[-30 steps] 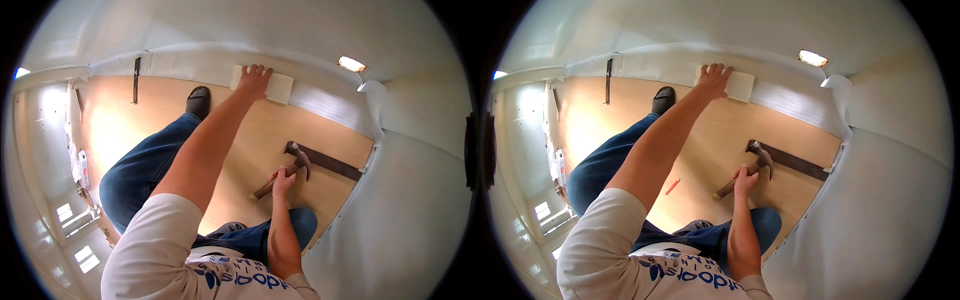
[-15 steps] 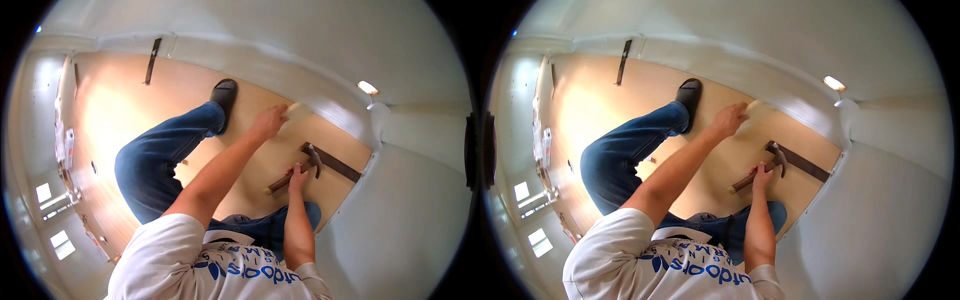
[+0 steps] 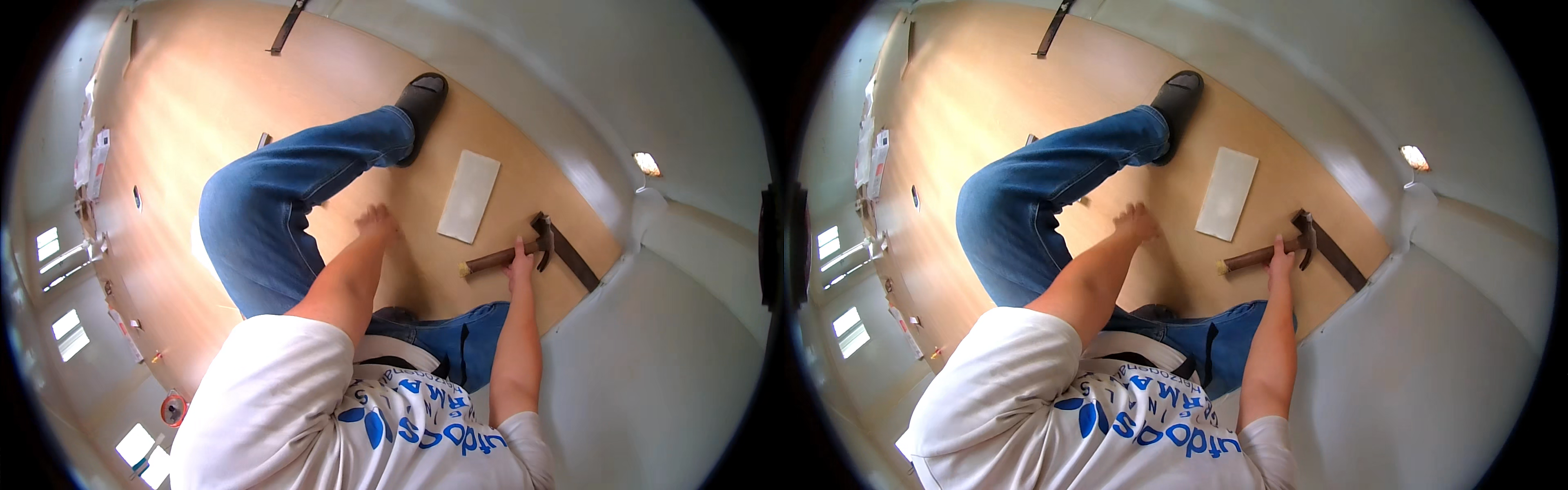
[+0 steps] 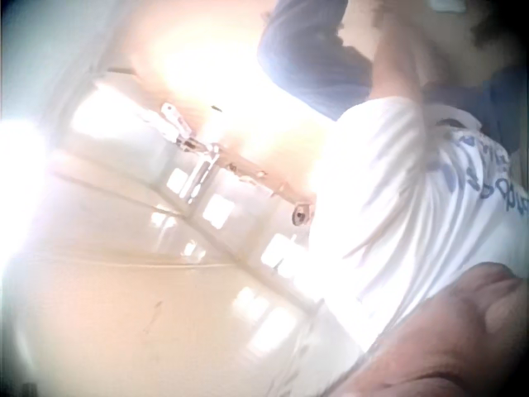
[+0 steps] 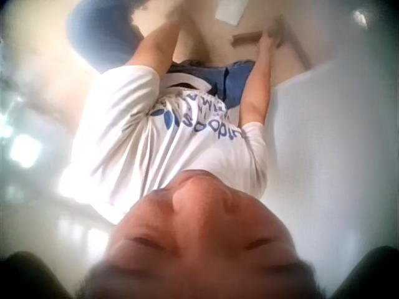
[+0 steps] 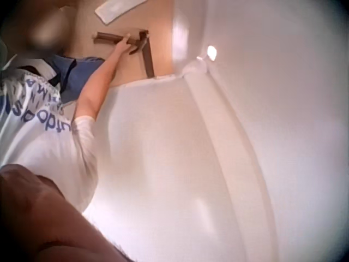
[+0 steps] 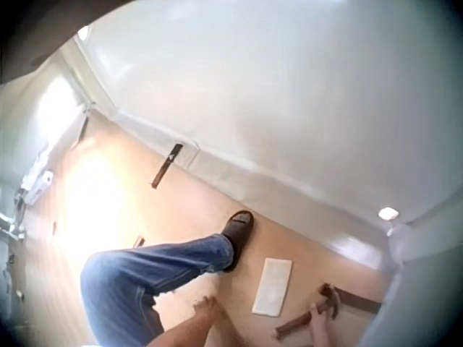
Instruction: The person fits wooden planks into place on a floor, marks them with a pencil and ruler, and secures them using a hammer and a spacers.
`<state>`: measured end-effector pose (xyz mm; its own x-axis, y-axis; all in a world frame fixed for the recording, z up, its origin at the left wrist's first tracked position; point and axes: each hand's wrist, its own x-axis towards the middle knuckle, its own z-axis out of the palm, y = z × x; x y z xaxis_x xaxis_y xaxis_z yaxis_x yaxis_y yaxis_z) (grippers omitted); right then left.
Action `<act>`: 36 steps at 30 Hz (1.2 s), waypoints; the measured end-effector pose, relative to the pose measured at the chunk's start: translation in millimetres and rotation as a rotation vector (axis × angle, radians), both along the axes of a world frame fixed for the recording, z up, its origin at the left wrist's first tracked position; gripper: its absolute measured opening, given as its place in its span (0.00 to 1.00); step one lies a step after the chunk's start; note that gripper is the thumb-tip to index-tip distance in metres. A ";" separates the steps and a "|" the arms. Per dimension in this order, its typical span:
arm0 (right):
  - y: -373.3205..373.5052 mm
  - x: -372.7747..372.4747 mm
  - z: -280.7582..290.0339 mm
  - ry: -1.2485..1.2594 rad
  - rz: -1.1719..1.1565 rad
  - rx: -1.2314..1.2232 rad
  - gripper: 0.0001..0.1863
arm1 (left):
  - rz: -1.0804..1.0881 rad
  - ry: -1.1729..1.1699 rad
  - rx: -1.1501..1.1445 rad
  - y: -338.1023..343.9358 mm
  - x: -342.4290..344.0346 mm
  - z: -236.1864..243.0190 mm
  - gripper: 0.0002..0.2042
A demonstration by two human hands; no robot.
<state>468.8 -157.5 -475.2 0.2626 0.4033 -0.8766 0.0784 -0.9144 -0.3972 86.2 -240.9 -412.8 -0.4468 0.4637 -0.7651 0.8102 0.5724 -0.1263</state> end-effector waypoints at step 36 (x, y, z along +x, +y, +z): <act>120.1 -53.8 106.0 0.172 -0.036 0.825 0.15 | 0.461 -0.056 1.413 -232.0 -228.1 430.9 0.11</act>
<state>415.0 -37.4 -369.3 0.1776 0.9258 -0.3338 -0.0679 -0.3269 -0.9426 -142.0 -472.9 18.1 -0.7434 0.6481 0.1652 0.5126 0.3935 0.7631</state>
